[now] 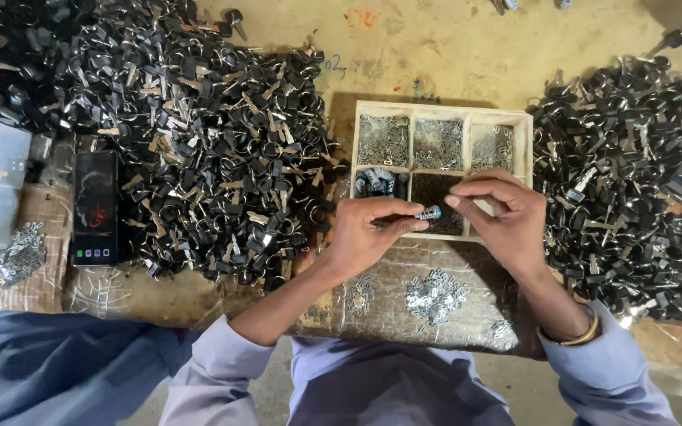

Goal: The person sits at a workbench covered with piles of small black metal parts and picks small blue-and-white plastic components one at a time, fitting them together by hand and placing the assembled pieces into a compartmented box on the bench. A second person beside them holds a phone while the person continues handling the components.

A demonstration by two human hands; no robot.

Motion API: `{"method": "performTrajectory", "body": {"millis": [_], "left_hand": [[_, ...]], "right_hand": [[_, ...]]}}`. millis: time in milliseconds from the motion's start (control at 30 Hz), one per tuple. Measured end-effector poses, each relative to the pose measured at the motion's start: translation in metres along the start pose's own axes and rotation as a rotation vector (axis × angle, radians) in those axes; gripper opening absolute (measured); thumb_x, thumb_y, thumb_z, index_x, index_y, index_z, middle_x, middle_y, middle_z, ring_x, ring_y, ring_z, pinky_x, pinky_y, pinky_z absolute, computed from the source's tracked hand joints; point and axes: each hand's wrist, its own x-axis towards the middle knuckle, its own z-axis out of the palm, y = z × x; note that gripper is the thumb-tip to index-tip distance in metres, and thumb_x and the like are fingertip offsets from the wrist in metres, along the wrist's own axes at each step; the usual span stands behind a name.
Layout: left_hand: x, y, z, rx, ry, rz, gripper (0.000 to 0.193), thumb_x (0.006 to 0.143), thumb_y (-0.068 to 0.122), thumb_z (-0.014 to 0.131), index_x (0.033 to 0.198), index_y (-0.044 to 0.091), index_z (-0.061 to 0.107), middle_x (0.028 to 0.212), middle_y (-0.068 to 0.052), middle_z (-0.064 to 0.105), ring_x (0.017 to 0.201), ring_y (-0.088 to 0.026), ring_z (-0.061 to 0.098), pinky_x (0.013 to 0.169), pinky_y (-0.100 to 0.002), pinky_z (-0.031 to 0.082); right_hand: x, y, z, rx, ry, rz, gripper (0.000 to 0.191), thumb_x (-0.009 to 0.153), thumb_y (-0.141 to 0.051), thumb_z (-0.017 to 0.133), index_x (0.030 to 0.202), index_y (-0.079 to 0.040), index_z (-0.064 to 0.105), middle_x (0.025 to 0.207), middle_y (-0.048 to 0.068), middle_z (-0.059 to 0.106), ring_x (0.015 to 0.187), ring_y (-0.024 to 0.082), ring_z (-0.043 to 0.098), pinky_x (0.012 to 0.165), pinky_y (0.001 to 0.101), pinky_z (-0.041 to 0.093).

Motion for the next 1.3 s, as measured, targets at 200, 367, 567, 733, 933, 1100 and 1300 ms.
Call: {"method": "performTrajectory", "body": {"millis": [200, 367, 567, 733, 933, 1100, 1300], "left_hand": [[0.000, 0.002, 0.003, 0.000, 0.020, -0.009, 0.022, 0.086, 0.007, 0.083, 0.107, 0.003, 0.078, 0.105, -0.011, 0.080, 0.093, -0.019, 0.080, 0.081, -0.029, 0.066], [-0.001, 0.003, 0.005, -0.055, 0.029, -0.073, 0.021, 0.087, 0.006, 0.083, 0.107, 0.002, 0.077, 0.104, -0.011, 0.080, 0.094, -0.018, 0.080, 0.084, -0.028, 0.067], [-0.001, 0.002, 0.005, 0.020, 0.056, -0.030, 0.020, 0.086, 0.005, 0.084, 0.104, 0.002, 0.078, 0.105, -0.012, 0.080, 0.094, -0.018, 0.080, 0.084, -0.028, 0.066], [-0.001, 0.001, 0.005, -0.022, 0.045, -0.062, 0.019, 0.087, 0.004, 0.082, 0.105, 0.002, 0.077, 0.108, -0.013, 0.079, 0.097, -0.020, 0.080, 0.085, -0.029, 0.067], [0.000, -0.001, 0.005, -0.004, 0.045, -0.045, 0.018, 0.087, 0.005, 0.082, 0.104, 0.002, 0.077, 0.107, -0.013, 0.079, 0.097, -0.020, 0.080, 0.085, -0.030, 0.068], [0.001, -0.001, 0.006, -0.004, 0.049, -0.061, 0.017, 0.087, 0.005, 0.083, 0.102, 0.003, 0.077, 0.106, -0.012, 0.079, 0.095, -0.019, 0.080, 0.083, -0.029, 0.068], [0.000, 0.000, 0.008, 0.012, 0.047, -0.074, 0.017, 0.086, 0.007, 0.084, 0.101, 0.003, 0.078, 0.102, -0.011, 0.080, 0.092, -0.018, 0.081, 0.081, -0.028, 0.067]], "right_hand": [[-0.004, 0.011, 0.008, 0.503, -0.188, 0.249, 0.017, 0.095, 0.008, 0.068, 0.110, 0.002, 0.075, 0.112, 0.008, 0.069, 0.102, 0.013, 0.065, 0.089, 0.0265, 0.054], [-0.006, 0.011, 0.010, 0.481, -0.184, 0.293, 0.018, 0.095, 0.007, 0.066, 0.111, 0.002, 0.075, 0.114, 0.008, 0.067, 0.103, 0.012, 0.064, 0.090, 0.0264, 0.053], [-0.001, 0.000, 0.006, 0.080, -0.199, 0.295, 0.023, 0.092, 0.005, 0.071, 0.111, -0.005, 0.078, 0.114, 0.002, 0.068, 0.077, 0.009, 0.049, 0.063, 0.0232, 0.039], [0.011, -0.002, -0.002, -0.568, -0.106, -0.201, 0.021, 0.080, -0.009, 0.080, 0.100, -0.009, 0.080, 0.093, 0.005, 0.066, 0.089, 0.021, 0.061, 0.078, 0.0322, 0.049], [0.014, -0.006, -0.008, -0.694, -0.118, -0.239, 0.014, 0.082, -0.015, 0.083, 0.093, -0.008, 0.077, 0.093, 0.007, 0.066, 0.092, 0.027, 0.059, 0.081, 0.0389, 0.047], [0.013, -0.008, -0.007, -0.532, -0.082, -0.151, 0.015, 0.090, -0.012, 0.080, 0.098, -0.003, 0.072, 0.093, 0.007, 0.065, 0.091, 0.026, 0.056, 0.080, 0.0372, 0.044], [0.003, 0.000, 0.005, 0.155, -0.198, 0.074, 0.008, 0.100, -0.001, 0.064, 0.107, 0.001, 0.067, 0.107, 0.005, 0.060, 0.097, 0.011, 0.058, 0.085, 0.0242, 0.047]]}}
